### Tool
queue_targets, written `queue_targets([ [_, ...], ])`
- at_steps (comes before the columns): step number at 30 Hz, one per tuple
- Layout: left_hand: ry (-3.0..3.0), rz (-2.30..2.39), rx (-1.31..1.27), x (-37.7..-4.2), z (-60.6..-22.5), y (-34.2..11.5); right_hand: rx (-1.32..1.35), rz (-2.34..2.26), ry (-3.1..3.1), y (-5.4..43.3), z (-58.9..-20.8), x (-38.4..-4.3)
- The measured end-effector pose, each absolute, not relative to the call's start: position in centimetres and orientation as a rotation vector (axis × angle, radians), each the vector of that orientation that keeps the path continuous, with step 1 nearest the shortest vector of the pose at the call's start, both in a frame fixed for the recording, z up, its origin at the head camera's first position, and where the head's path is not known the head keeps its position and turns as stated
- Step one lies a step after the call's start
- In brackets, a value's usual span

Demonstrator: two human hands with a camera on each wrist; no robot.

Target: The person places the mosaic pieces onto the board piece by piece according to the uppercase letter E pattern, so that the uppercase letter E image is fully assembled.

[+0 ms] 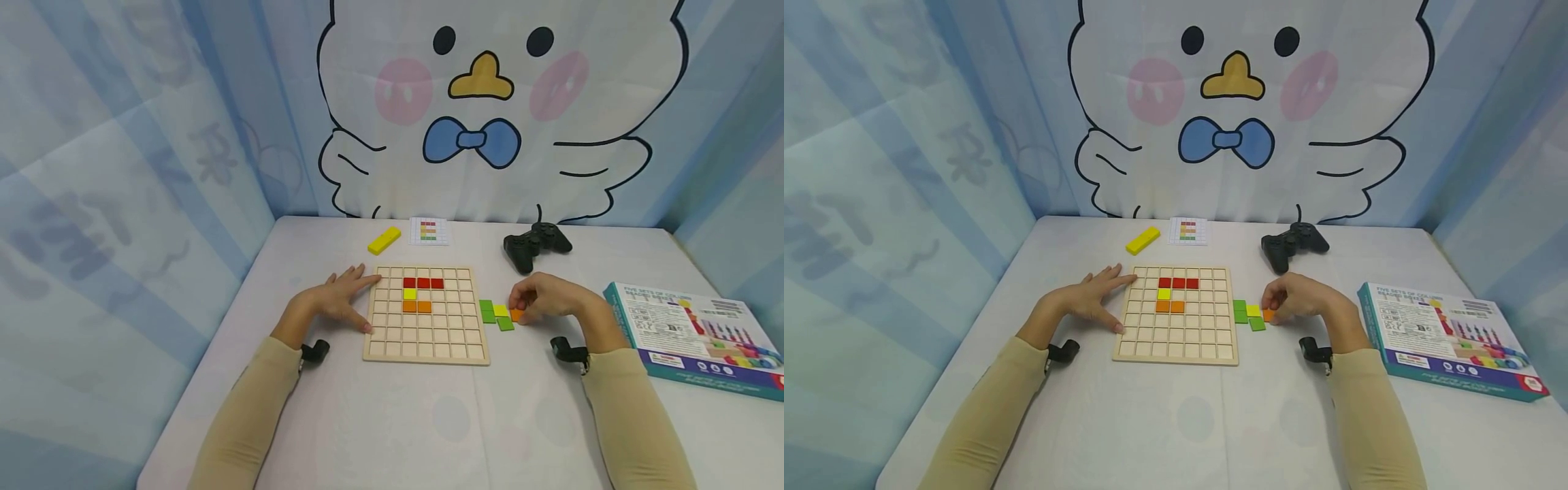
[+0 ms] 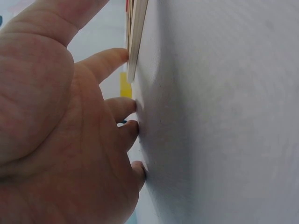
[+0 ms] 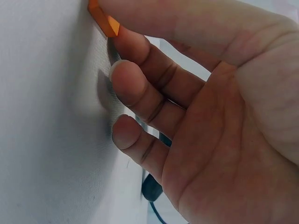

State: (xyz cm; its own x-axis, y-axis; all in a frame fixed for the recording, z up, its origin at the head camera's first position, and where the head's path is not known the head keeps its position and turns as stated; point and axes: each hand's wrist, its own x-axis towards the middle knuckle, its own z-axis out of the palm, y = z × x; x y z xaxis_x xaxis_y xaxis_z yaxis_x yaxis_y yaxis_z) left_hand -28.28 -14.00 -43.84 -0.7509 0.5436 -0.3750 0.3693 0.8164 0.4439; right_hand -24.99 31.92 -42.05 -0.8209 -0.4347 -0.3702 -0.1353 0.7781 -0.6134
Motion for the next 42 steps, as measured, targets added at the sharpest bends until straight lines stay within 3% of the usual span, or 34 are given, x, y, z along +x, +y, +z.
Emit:
queue_targets([
  [18, 2.501, 0.479, 0.669, -28.3, -43.6, -14.0, -0.402, -0.833, 2.528, 31.7, -42.2, -25.2],
  [42, 2.497, 0.486, 0.679, -28.3, -43.9, -14.1, -0.362, -1.231, 2.649, 30.1, -41.6, -25.1],
])
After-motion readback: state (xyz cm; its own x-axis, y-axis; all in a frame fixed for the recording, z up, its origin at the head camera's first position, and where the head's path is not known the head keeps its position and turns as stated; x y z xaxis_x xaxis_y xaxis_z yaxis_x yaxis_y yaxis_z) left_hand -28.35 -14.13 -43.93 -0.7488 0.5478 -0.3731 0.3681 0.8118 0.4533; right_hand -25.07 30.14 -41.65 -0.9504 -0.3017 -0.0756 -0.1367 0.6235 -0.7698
